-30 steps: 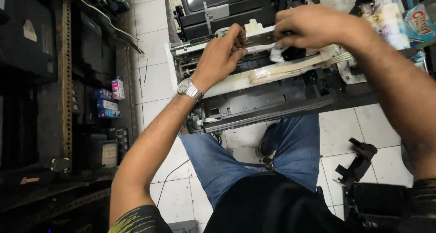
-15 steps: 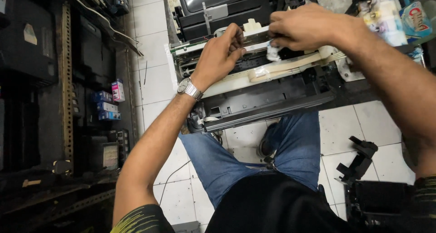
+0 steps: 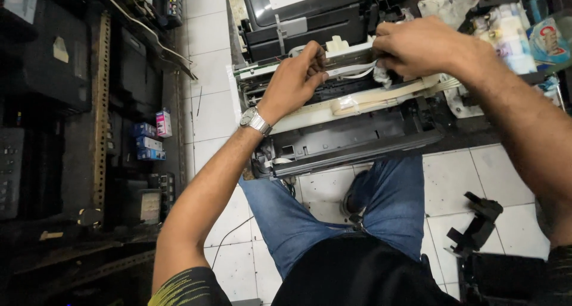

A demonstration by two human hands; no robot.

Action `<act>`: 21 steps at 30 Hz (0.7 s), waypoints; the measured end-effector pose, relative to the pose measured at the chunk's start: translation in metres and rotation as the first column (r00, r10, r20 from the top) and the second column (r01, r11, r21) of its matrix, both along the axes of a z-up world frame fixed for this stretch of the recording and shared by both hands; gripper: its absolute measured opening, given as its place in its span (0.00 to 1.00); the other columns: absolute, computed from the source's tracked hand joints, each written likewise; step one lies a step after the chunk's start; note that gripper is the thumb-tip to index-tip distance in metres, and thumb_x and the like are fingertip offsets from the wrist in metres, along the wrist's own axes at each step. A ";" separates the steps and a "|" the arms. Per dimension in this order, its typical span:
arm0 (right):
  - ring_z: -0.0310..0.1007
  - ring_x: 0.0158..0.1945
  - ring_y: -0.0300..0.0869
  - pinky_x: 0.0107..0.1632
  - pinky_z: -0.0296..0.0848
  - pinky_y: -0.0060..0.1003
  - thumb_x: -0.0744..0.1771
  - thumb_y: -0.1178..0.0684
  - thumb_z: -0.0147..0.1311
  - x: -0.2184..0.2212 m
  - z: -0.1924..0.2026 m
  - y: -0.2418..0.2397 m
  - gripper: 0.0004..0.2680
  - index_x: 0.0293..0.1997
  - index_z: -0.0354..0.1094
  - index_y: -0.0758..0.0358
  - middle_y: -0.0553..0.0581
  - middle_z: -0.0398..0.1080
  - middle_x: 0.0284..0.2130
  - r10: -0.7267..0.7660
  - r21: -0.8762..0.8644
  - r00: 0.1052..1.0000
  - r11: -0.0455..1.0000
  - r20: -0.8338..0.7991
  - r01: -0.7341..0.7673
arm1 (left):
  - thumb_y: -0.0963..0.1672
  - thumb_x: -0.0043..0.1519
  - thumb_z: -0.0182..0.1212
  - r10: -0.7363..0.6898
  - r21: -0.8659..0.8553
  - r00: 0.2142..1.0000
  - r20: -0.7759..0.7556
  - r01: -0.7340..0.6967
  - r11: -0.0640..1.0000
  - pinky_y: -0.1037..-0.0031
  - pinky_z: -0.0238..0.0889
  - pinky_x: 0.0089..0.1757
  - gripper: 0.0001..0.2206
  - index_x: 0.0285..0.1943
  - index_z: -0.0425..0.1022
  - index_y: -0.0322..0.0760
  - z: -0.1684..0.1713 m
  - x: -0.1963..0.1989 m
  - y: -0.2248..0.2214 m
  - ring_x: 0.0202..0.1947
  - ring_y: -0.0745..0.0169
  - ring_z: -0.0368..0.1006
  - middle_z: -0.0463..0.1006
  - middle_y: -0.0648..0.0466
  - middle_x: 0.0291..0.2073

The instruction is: Cleaning and lubricating the internal carriage and tracks of an inkjet printer.

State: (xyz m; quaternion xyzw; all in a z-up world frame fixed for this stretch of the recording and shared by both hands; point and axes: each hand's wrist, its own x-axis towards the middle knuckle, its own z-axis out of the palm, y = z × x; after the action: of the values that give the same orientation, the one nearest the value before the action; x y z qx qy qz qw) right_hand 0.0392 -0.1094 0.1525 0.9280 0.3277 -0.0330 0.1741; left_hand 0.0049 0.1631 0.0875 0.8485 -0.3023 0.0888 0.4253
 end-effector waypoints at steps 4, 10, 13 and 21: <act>0.76 0.29 0.47 0.38 0.78 0.43 0.68 0.46 0.55 -0.001 -0.004 0.020 0.08 0.44 0.73 0.58 0.52 0.71 0.38 0.069 0.099 0.996 0.993 -0.050 -0.064 | 0.37 0.60 0.63 0.004 -0.001 1.000 -0.023 -0.004 1.000 0.70 0.68 0.32 0.12 0.47 0.64 0.37 0.007 -0.003 -0.002 0.28 0.63 0.77 0.80 0.55 0.33; 0.73 0.33 0.56 0.38 0.71 0.51 0.67 0.48 0.57 -0.002 -0.015 0.056 0.08 0.42 0.72 0.61 0.56 0.71 0.38 0.226 0.476 0.968 0.867 -0.111 -0.147 | 0.39 0.60 0.63 0.024 0.021 0.999 -0.028 -0.024 1.000 0.68 0.63 0.28 0.11 0.46 0.64 0.37 0.014 -0.010 0.000 0.24 0.61 0.74 0.79 0.55 0.28; 0.75 0.36 0.54 0.38 0.73 0.50 0.66 0.50 0.58 -0.003 -0.011 0.063 0.08 0.45 0.74 0.60 0.54 0.71 0.40 0.160 0.390 0.979 0.915 -0.128 -0.099 | 0.38 0.58 0.63 0.030 0.047 1.000 -0.010 -0.029 0.998 0.66 0.65 0.30 0.12 0.45 0.63 0.36 0.014 -0.010 0.002 0.25 0.57 0.76 0.80 0.53 0.27; 0.79 0.46 0.59 0.43 0.77 0.60 0.67 0.42 0.54 0.005 -0.012 0.028 0.10 0.45 0.75 0.53 0.52 0.74 0.40 0.094 0.278 0.987 0.959 -0.129 -0.055 | 0.39 0.65 0.62 -0.061 0.000 0.998 -0.021 0.061 0.998 0.54 0.68 0.37 0.10 0.49 0.65 0.40 0.015 -0.010 0.006 0.32 0.36 0.78 0.80 0.43 0.31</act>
State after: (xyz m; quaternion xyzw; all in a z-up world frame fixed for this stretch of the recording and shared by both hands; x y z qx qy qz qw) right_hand 0.0444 -0.0813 0.1406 0.9255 0.3754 -0.0462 0.0216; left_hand -0.0051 0.1693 0.1028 0.8398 -0.3235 0.0669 0.4308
